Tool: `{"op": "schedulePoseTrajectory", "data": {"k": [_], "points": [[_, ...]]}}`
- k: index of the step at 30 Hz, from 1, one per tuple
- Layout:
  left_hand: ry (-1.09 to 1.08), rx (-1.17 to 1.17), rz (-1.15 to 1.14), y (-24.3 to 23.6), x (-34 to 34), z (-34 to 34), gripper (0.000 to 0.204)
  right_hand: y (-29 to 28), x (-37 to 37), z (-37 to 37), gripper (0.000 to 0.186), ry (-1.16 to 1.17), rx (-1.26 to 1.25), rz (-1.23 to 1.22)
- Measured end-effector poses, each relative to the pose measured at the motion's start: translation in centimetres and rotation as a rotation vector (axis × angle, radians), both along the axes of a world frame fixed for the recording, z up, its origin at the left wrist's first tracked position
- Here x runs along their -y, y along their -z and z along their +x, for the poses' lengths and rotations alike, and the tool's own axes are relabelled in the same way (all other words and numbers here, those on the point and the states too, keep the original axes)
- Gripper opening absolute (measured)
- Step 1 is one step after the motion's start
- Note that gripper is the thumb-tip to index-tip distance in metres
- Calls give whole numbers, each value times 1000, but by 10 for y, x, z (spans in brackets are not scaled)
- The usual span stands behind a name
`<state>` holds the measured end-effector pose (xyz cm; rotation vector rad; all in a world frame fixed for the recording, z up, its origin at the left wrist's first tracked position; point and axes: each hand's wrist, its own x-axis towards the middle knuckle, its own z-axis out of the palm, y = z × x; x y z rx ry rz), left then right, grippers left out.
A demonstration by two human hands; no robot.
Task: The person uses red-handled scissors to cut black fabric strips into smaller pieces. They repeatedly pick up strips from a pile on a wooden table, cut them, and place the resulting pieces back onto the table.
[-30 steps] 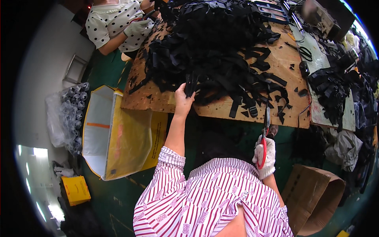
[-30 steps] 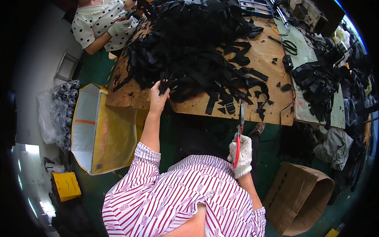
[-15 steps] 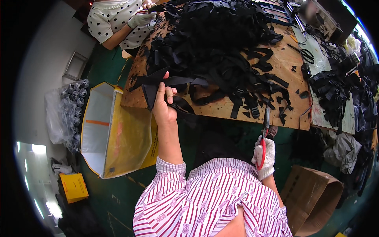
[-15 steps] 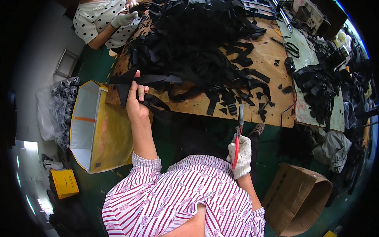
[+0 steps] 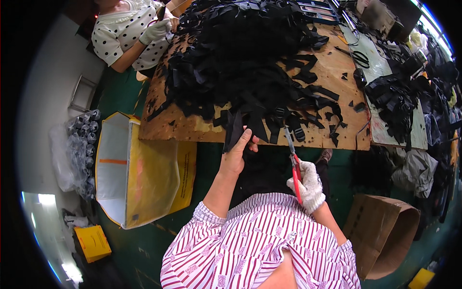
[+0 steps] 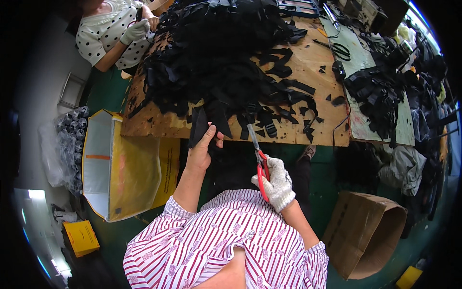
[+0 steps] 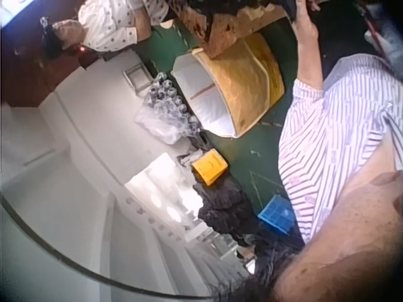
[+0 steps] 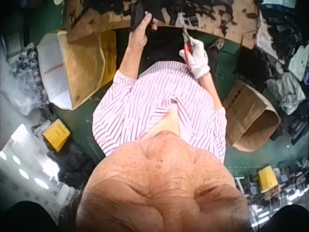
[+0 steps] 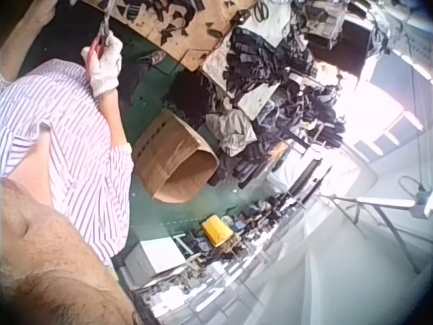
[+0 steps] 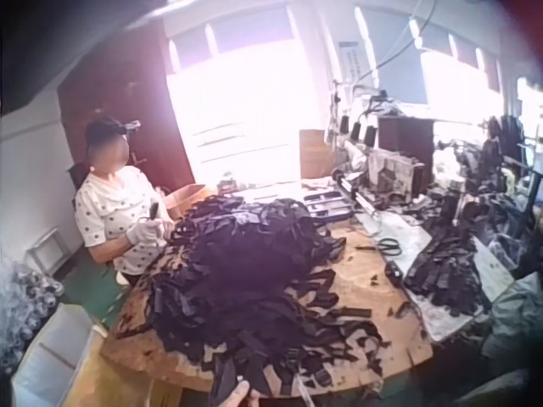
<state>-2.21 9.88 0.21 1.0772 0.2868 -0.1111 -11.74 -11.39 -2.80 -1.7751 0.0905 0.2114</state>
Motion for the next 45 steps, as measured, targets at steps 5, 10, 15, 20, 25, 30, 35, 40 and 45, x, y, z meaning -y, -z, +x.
{"op": "schedulePoseTrajectory", "data": {"k": [5, 10, 15, 20, 25, 30, 35, 40, 45], "points": [[53, 36, 78, 6, 10, -3, 18, -2, -3, 5, 65, -60, 122, -226], [105, 27, 108, 9, 17, -4, 22, -5, -4, 9, 65, -62, 152, -293], [163, 7, 98, 16, 24, -8, 20, -8, -7, 17, 65, -21, 187, -294], [110, 2, 98, 13, 34, -10, 18, -11, -7, 20, 66, -36, 198, -331], [135, -5, 96, 15, 40, -11, 15, 1, -8, 17, 68, 15, 234, -324], [133, -16, 123, 17, 45, -13, 16, 1, -13, 13, 63, 65, 120, -116], [103, -11, 159, 14, 50, -12, 15, 9, -17, 6, 58, 91, -53, 179], [215, 147, 416, 16, 43, -14, 16, 12, -10, 13, 58, 50, 53, -19], [213, 191, 472, 19, 44, -18, 17, 10, -12, 8, 49, 53, 25, 84]]}}
